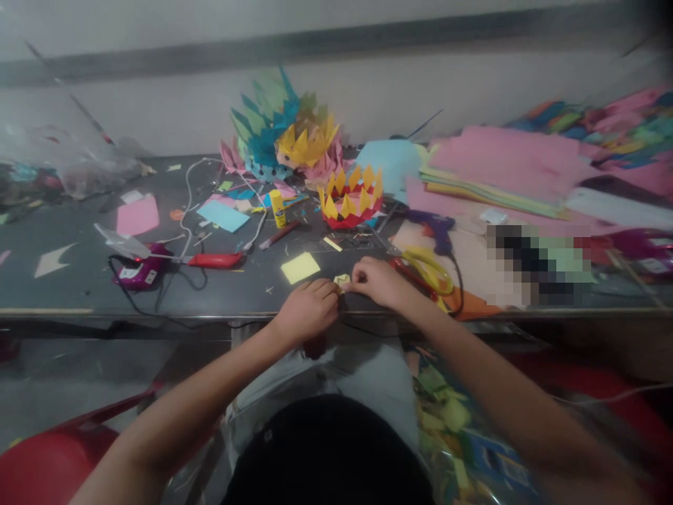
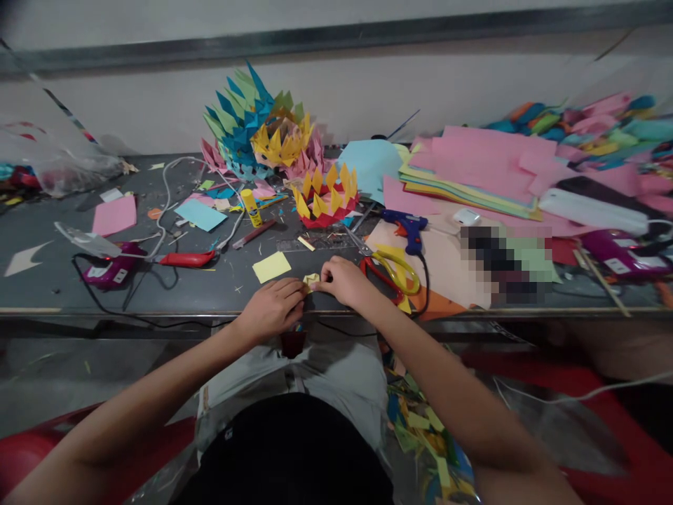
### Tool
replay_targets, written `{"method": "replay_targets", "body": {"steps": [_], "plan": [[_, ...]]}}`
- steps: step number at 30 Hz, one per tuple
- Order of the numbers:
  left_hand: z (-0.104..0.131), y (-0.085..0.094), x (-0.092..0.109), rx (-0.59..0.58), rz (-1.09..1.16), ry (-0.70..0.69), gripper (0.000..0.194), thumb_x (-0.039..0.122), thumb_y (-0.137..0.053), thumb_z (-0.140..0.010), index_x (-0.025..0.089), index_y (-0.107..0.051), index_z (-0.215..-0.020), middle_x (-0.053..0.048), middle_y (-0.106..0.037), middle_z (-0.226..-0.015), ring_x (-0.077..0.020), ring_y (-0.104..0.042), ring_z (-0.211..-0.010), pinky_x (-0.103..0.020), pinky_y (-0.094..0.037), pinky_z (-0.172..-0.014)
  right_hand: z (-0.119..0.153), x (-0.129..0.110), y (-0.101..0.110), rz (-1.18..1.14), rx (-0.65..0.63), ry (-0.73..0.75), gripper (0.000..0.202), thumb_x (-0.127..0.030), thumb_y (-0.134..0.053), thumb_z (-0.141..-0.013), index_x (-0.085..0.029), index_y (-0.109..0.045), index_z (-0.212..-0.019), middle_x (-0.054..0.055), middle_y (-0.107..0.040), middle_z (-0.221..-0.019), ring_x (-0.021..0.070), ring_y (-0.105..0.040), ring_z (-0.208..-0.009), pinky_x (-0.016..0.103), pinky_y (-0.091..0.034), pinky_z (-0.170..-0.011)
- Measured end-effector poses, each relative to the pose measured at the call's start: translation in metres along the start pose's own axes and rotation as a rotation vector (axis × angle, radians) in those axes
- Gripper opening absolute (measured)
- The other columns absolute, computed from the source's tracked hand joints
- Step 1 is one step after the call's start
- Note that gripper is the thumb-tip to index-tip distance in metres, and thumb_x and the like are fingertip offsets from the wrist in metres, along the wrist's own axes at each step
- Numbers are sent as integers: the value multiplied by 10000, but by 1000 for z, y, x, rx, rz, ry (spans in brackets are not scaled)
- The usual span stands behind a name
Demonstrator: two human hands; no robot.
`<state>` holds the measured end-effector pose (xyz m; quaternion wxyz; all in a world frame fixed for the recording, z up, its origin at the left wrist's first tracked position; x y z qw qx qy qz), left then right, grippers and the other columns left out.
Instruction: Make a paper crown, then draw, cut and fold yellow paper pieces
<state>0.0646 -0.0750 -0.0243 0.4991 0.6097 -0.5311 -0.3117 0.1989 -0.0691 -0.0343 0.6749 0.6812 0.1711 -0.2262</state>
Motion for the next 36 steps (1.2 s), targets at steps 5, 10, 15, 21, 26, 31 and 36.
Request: {"method": "replay_targets", "body": {"steps": [5,10,15,21,26,31,36], "plan": [[3,-1,-3,10,36,15,219,179,-481,-863,136,-591,-1048,-88,-633,-1167,-233,-544,-1133,-366,-469,-904,-6,9,2,-87,-55,18,170,-246,-685,-672,-180,-540,-614,-8,-507,-664,132,-480,-636,247,-350,-596],[2,2,-4,33,82,45,167,186,-488,-865,161,-609,-979,-65,-640,-1129,-216,-561,-1079,-363,-464,-917,-4,15,5,-197,-107,43,97,-270,-587,-748,-174,-585,-735,-18,-552,-621,118,-495,-580,235,-398,-561],[0,4,-7,74,114,86,151,193,-475,-872,167,-618,-912,-87,-614,-1085,-208,-560,-1015,-369,-481,-880,1,10,9,-220,-24,110,136,-246,-542,-789,-159,-628,-848,36,-623,-797,131,-538,-667,257,-439,-624],[2,1,-8,97,141,95,152,210,-479,-878,177,-616,-934,-73,-624,-1049,-201,-566,-1003,-367,-480,-884,-5,-2,11,-183,-56,249,167,-271,-562,-815,-174,-676,-890,51,-623,-878,152,-583,-768,281,-456,-708],[3,-2,-8,107,144,102,164,222,-483,-880,173,-617,-961,-85,-617,-1078,-217,-558,-1033,-388,-472,-897,-9,-8,8,-117,-87,306,162,-285,-569,-824,-180,-690,-851,48,-613,-857,159,-584,-783,288,-449,-737],[2,-1,-8,100,149,114,162,229,-485,-879,178,-619,-955,-72,-628,-1064,-204,-560,-1030,-363,-471,-895,-4,-10,3,-58,-87,356,197,-286,-530,-851,-203,-702,-902,51,-594,-932,159,-580,-827,295,-437,-782],[2,0,-8,91,135,139,210,251,-491,-874,156,-586,-1035,-75,-635,-1069,-203,-559,-1032,-364,-456,-915,4,-14,4,-36,-96,402,254,-313,-478,-876,-199,-703,-905,62,-575,-955,164,-571,-858,299,-439,-806]]}}
Point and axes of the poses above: each hand's wrist, its own z-axis away from the middle knuckle, its own y-axis out of the back of the hand, x = y × z, the point moved 7 cm from there along -z, towards the middle knuckle
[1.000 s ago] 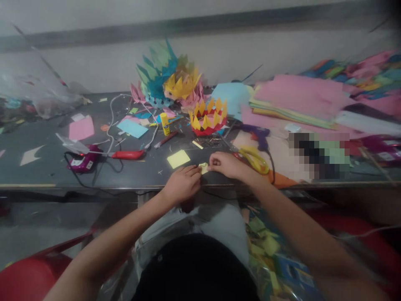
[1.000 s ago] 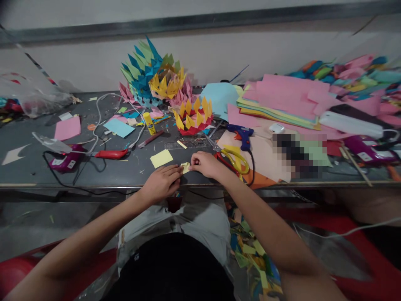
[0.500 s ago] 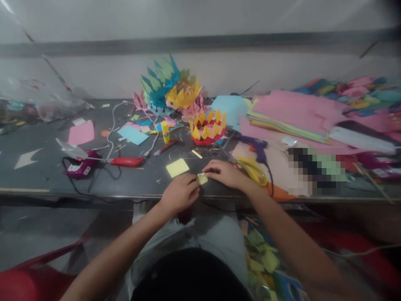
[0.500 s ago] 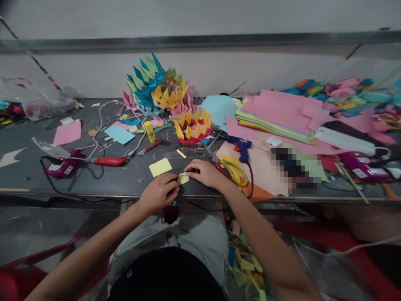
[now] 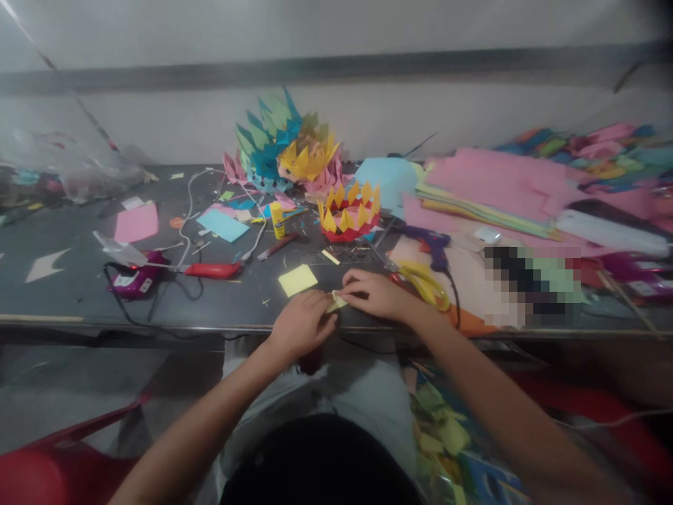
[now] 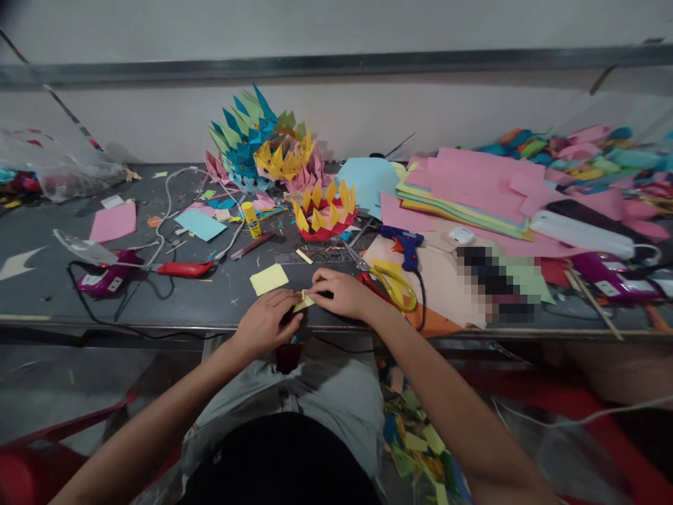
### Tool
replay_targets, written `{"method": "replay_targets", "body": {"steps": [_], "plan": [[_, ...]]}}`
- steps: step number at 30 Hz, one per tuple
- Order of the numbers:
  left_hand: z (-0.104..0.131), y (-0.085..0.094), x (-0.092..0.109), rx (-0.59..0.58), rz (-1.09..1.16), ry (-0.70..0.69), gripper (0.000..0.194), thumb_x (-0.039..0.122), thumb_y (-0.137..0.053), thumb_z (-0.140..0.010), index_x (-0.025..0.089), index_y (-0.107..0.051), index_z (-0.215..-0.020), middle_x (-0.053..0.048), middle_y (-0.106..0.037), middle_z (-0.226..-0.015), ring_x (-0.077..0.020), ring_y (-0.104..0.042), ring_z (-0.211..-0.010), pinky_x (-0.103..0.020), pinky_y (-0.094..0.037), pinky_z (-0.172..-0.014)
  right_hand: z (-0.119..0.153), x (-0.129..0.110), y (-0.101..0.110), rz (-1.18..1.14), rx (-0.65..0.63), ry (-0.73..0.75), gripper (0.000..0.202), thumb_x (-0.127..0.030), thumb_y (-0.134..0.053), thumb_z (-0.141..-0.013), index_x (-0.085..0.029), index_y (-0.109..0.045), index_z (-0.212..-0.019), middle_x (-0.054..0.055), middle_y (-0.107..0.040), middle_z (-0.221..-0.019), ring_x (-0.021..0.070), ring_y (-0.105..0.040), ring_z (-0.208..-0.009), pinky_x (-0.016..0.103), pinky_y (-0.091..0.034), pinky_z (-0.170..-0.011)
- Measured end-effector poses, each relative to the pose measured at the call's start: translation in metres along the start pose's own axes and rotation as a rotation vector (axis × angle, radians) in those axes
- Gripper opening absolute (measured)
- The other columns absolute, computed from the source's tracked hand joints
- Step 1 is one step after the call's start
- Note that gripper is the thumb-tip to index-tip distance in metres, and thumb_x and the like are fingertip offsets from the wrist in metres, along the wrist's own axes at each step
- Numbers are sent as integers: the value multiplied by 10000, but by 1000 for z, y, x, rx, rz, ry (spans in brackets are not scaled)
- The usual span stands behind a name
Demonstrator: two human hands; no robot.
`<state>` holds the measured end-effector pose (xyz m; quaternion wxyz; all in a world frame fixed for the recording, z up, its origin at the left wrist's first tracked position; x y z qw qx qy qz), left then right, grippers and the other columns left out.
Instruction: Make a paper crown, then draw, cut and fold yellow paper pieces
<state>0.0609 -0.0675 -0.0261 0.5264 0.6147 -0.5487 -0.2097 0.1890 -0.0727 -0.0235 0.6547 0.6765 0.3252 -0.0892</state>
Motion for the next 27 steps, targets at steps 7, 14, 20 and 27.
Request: {"method": "replay_targets", "body": {"steps": [7,14,20,27], "plan": [[-5,-1,5,-41,-73,-21,259,269,-494,-871,148,-559,-1090,-84,-607,-1164,-231,-521,-1095,-380,-438,-908,1,2,4,-44,32,-8,267,-310,-466,-882,-189,-700,-929,70,-596,-958,168,-584,-877,308,-447,-834],[-10,0,8,-73,-118,-43,190,189,-443,-892,146,-570,-1027,-93,-647,-1050,-224,-563,-1011,-369,-453,-838,-2,9,3,-80,43,-83,212,-349,-612,-794,-188,-701,-899,55,-614,-927,162,-603,-818,291,-475,-756],[-12,2,-5,-28,-83,44,120,203,-482,-895,163,-593,-922,-54,-666,-942,-183,-590,-925,-318,-468,-785,-1,13,-1,-1,91,-178,164,-264,-665,-754,-163,-704,-877,56,-605,-912,155,-599,-776,277,-475,-710],[-8,-1,4,-26,-50,16,184,176,-479,-886,148,-619,-1003,-87,-667,-1063,-209,-565,-1051,-373,-447,-893,22,-11,-7,203,148,-203,275,-304,-489,-878,-219,-694,-1039,119,-595,-1097,262,-524,-1001,415,-394,-869]]}}
Point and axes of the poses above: each hand's wrist, its own z-axis away from the middle knuckle, its own y-axis out of the back of the hand, x = y × z, the point moved 7 cm from there along -z, towards the middle knuckle
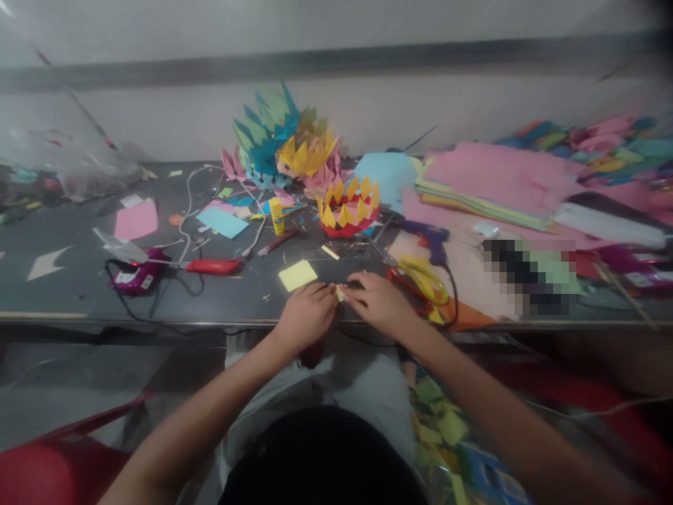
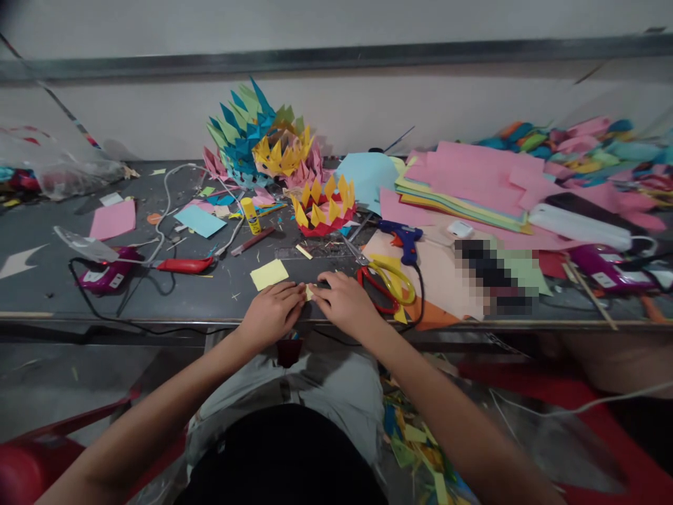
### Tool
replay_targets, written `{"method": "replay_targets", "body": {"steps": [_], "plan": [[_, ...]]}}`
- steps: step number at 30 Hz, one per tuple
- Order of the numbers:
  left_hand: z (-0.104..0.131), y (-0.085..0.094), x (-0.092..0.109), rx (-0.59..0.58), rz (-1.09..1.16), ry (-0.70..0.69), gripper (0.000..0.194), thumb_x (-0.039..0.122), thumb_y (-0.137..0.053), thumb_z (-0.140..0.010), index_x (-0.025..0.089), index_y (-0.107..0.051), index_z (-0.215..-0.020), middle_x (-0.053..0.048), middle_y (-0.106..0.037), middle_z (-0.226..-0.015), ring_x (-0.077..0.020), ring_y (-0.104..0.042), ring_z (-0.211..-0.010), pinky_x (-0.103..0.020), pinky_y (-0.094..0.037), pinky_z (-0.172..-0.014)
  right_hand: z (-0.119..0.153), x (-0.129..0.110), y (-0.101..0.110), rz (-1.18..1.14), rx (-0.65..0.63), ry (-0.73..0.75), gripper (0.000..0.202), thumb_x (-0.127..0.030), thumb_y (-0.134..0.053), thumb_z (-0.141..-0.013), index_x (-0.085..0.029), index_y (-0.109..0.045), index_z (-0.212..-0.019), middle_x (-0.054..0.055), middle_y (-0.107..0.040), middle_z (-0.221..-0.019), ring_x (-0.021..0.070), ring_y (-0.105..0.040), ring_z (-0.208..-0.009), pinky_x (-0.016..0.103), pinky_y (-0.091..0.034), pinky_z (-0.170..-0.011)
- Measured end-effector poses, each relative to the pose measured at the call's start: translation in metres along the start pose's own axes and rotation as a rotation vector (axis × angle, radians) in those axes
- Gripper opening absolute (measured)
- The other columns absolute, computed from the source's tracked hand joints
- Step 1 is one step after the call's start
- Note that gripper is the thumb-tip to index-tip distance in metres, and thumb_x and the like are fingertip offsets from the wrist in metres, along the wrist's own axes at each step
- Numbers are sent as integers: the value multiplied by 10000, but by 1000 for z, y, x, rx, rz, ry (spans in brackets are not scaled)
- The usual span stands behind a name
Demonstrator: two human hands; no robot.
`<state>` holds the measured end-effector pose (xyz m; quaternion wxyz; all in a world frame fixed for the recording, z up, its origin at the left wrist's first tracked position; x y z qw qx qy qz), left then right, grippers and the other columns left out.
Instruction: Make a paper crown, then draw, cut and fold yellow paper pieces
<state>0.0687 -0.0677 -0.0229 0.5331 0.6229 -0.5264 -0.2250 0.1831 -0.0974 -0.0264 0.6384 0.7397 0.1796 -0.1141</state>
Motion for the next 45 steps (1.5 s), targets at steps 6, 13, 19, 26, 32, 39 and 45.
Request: {"method": "replay_targets", "body": {"steps": [6,13,19,26,32,39,45], "plan": [[-12,2,-8,-7,96,71,141,182,-502,-875,162,-641,-862,-67,-682,-879,-202,-604,-880,-350,-478,-802,15,-1,-8,49,114,-94,324,-333,-435,-908,-244,-631,-1150,108,-576,-1201,284,-482,-1080,439,-378,-877],[-26,2,-23,-43,280,222,150,191,-595,-799,179,-632,-944,-42,-668,-883,-185,-604,-820,-293,-475,-714,-3,16,-7,-50,151,-179,248,-315,-608,-808,-220,-676,-1027,92,-607,-1057,262,-541,-960,414,-432,-841],[-32,-7,-40,-133,436,362,158,210,-663,-715,164,-653,-866,2,-643,-675,-139,-567,-592,-228,-417,-523,-13,20,-2,-152,116,-167,269,-282,-698,-725,-186,-675,-975,96,-606,-1003,256,-560,-948,406,-442,-850],[-28,-12,-50,-147,603,433,152,285,-590,-765,142,-640,-744,-4,-644,-655,-116,-559,-582,-206,-410,-527,-8,15,-2,-289,198,-159,155,-308,-587,-823,-186,-683,-827,76,-662,-970,222,-591,-935,369,-437,-866],[-19,-8,-44,-193,632,397,162,300,-592,-753,142,-623,-735,6,-627,-636,-112,-554,-576,-196,-405,-520,-17,7,2,-399,98,-120,199,-310,-543,-849,-173,-687,-841,25,-714,-780,157,-642,-704,239,-471,-632],[-22,-1,-43,-212,503,276,126,187,-568,-743,166,-693,-748,-18,-670,-715,-137,-576,-655,-225,-412,-609,-38,2,2,-326,-104,55,78,-188,-647,-759,-195,-722,-738,9,-701,-736,143,-635,-699,230,-441,-653],[-22,1,-38,-177,401,191,138,120,-572,-720,166,-698,-751,-28,-647,-746,-134,-562,-673,-218,-409,-618,-33,5,-6,-261,-99,180,126,-195,-616,-801,-180,-733,-848,53,-695,-842,159,-635,-782,259,-457,-737]]}}
Point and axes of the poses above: each hand's wrist, its own z-axis away from the middle knuckle, its own y-axis out of the back of the hand, x = y × z, the point moved 7 cm from there along -z, towards the middle knuckle
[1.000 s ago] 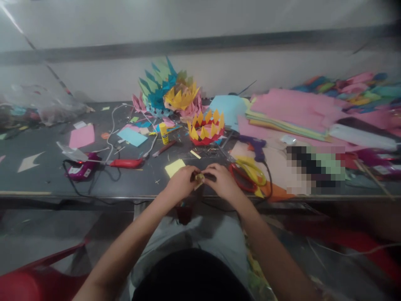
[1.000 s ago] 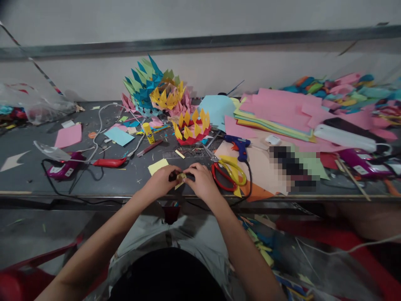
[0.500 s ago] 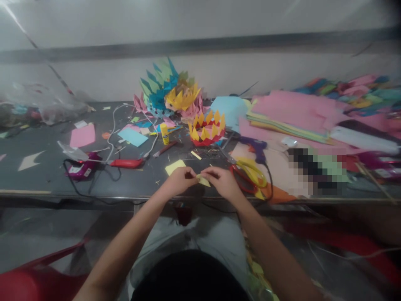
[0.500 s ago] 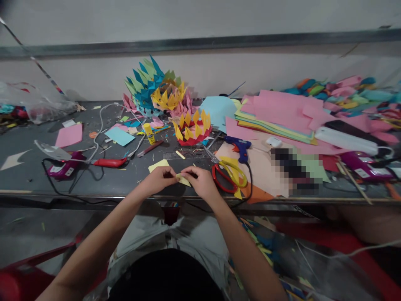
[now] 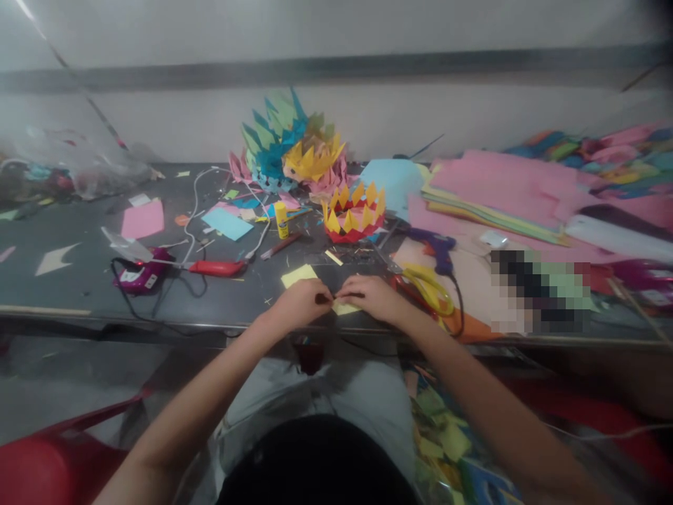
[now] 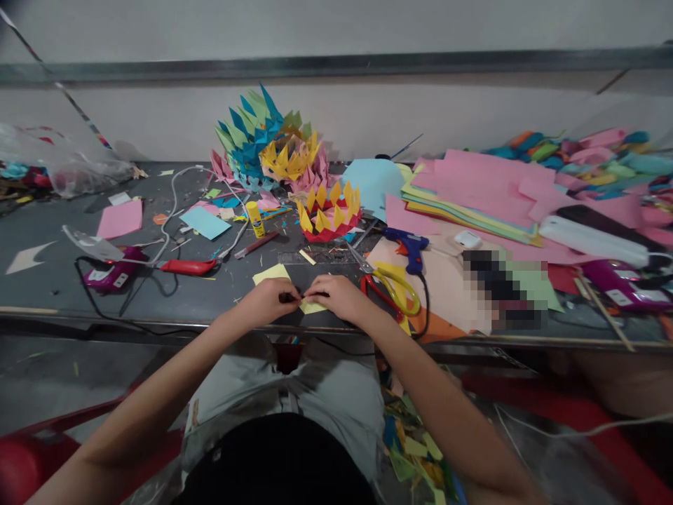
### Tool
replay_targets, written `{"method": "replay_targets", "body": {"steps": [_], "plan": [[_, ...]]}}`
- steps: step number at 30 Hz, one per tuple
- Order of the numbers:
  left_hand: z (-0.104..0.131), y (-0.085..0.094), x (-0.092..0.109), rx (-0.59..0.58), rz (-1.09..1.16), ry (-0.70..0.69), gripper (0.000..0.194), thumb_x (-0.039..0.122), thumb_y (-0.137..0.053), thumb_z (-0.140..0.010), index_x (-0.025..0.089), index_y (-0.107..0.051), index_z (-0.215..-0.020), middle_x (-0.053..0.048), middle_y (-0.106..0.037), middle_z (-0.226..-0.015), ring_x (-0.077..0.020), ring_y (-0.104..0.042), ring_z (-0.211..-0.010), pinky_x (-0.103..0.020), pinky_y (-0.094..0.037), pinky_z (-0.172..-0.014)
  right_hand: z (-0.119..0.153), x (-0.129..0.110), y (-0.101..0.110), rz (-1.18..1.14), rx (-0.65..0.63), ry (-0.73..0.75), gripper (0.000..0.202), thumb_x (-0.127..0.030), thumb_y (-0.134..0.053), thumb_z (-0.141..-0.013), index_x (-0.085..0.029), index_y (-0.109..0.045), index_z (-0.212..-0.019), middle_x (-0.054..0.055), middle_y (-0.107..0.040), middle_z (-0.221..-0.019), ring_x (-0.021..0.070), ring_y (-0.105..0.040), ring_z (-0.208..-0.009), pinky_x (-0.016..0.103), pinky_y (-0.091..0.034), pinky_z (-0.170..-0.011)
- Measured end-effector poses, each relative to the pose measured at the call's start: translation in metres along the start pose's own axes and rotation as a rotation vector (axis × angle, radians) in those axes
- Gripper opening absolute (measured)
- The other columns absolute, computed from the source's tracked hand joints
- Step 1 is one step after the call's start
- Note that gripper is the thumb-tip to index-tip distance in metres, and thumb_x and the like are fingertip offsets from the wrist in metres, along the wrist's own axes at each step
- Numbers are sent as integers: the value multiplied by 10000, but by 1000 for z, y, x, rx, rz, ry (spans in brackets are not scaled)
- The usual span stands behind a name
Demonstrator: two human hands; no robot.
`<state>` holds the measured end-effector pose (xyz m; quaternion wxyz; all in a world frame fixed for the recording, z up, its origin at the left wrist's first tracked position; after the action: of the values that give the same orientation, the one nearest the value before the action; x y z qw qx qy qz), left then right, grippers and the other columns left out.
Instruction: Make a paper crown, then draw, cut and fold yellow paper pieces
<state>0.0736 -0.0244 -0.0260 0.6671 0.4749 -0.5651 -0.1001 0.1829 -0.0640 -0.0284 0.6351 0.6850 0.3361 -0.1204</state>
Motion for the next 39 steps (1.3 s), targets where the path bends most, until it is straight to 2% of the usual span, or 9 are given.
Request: {"method": "replay_targets", "body": {"steps": [5,9,18,21,27,34,39], "plan": [[0,1,5,12,-52,-39,100,114,-592,-702,164,-678,-702,-20,-637,-731,-135,-563,-679,-217,-409,-622,10,1,-1,31,46,86,163,-221,-566,-846,-179,-722,-869,57,-694,-867,155,-639,-799,264,-473,-765],[-2,2,6,11,-84,-63,85,132,-598,-710,170,-670,-735,-7,-635,-719,-124,-559,-655,-203,-400,-590,13,-1,0,48,85,132,201,-267,-534,-871,-176,-711,-847,60,-692,-849,154,-641,-792,260,-484,-745],[-5,2,6,-18,-185,-118,77,160,-591,-733,176,-663,-710,-10,-635,-672,-130,-556,-619,-214,-374,-577,13,-6,-1,88,81,206,264,-282,-478,-903,-147,-704,-884,79,-669,-860,150,-634,-792,253,-490,-748],[-5,0,4,-60,-204,-170,98,149,-578,-744,184,-668,-761,0,-637,-672,-125,-554,-612,-211,-370,-576,14,-7,-1,113,59,232,281,-283,-450,-916,-153,-699,-907,77,-665,-868,146,-631,-800,247,-491,-749],[-2,-1,4,-139,-213,-271,168,134,-532,-810,197,-669,-884,-2,-665,-815,-116,-592,-734,-197,-405,-675,16,-10,-3,191,2,293,337,-294,-380,-941,-160,-689,-954,83,-657,-892,149,-621,-809,250,-490,-746],[0,-2,7,-175,-296,-298,181,165,-495,-860,200,-659,-929,-19,-664,-880,-132,-610,-806,-202,-410,-704,15,-12,-8,306,-81,343,354,-252,-335,-948,-180,-682,-962,95,-654,-913,170,-603,-839,285,-478,-768],[3,-2,8,-200,-383,-300,210,186,-469,-879,204,-659,-968,-33,-671,-890,-146,-621,-804,-213,-400,-663,14,-15,-10,355,-128,352,338,-205,-344,-939,-179,-678,-979,94,-653,-915,178,-592,-858,291,-469,-764]]}}
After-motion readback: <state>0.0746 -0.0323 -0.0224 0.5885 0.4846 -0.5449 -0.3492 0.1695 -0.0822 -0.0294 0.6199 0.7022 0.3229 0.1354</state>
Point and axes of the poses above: each hand's wrist, its own z-axis away from the middle knuckle, its own y-axis out of the back of the hand, x = y × z, the point moved 7 cm from there along -z, towards the middle knuckle
